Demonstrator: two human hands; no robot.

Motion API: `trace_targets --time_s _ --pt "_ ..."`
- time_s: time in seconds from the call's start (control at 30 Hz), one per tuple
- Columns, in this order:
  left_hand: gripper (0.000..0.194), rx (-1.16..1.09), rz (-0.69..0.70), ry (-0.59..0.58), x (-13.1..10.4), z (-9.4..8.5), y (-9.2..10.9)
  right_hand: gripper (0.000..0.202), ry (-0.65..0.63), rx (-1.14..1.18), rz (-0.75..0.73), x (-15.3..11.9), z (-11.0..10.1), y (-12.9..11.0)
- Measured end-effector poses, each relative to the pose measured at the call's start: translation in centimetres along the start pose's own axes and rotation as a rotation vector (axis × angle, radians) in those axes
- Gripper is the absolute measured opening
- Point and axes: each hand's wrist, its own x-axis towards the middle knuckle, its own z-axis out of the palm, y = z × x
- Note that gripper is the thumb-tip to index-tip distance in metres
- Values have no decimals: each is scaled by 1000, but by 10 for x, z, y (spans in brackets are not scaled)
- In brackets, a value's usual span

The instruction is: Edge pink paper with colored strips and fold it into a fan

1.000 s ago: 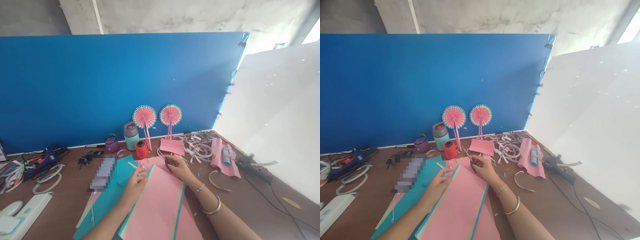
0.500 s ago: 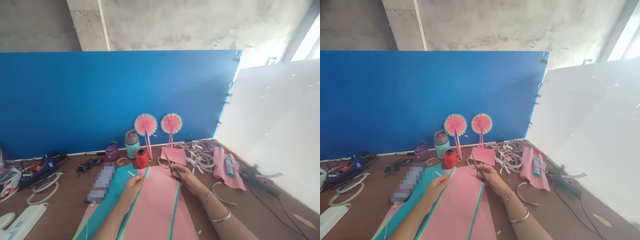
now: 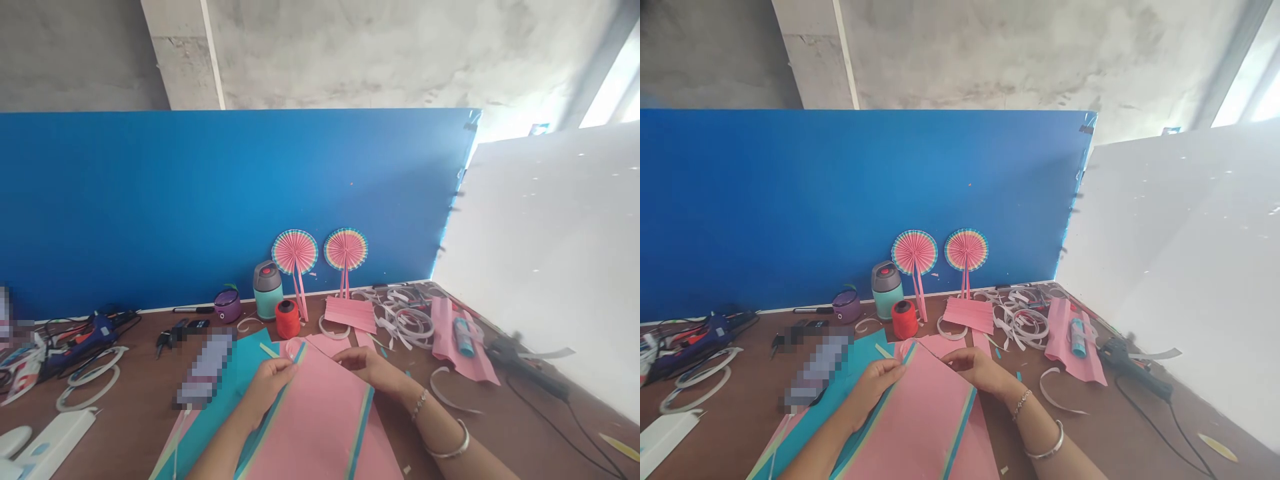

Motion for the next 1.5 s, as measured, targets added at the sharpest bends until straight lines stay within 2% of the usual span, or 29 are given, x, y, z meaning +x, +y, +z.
trace_targets --time_s 0.33,0.57,0.93,1.3,1.5 --pt "50 105 42 -18 -3 2 6 47 -26 -127 -13 0 -4 -1" --pt "48 141 45 -54 -2 0 3 40 -29 -193 -63 0 -2 0" --pt "47 154 46 -93 2 -3 -5 34 62 -341 -124 -1 -1 0" --pt "46 168 53 -86 0 -2 -2 29 100 -380 -195 0 -1 5" --pt "44 162 49 -95 -1 -2 -1 30 94 -376 -174 0 -2 6"
